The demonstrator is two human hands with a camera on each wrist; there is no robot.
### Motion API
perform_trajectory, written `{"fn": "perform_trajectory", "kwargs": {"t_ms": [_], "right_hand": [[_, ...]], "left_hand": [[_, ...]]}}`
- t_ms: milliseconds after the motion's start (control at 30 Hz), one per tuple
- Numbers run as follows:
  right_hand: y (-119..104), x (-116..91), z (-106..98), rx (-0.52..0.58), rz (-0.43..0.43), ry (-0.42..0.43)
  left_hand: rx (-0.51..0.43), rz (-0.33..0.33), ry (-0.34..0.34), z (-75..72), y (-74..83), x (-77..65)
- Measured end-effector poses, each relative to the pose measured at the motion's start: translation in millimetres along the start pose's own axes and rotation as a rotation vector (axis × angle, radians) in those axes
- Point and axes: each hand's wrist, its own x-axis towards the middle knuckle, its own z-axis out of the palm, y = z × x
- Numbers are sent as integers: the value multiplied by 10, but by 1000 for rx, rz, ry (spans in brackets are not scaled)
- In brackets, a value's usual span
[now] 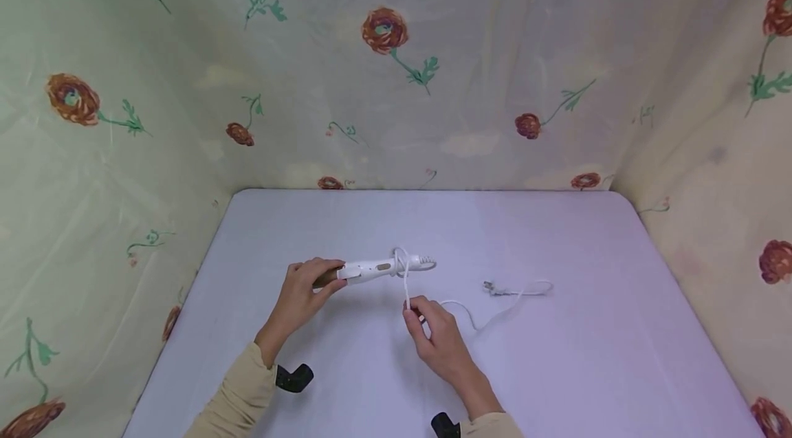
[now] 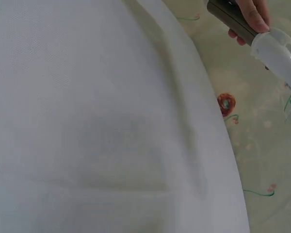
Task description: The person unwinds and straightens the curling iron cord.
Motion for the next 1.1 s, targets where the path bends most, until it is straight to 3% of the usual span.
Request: {"fn": "perform_trajectory", "kwargs": {"t_ms": [233,400,800,1100], "right_hand": [[27,80,-166,-53,-167,40],[55,173,-285,-63,-250,46],[76,423,-495,-98,-328,65],[186,570,-523,-163,-230,39]], "left_hand": [[76,31,-39,-11,-8,-1],[80,57,-75,-13,-21,-10],[105,70,-120,-21,-17,-25],[84,71,-122,-16,-35,-52]]}}
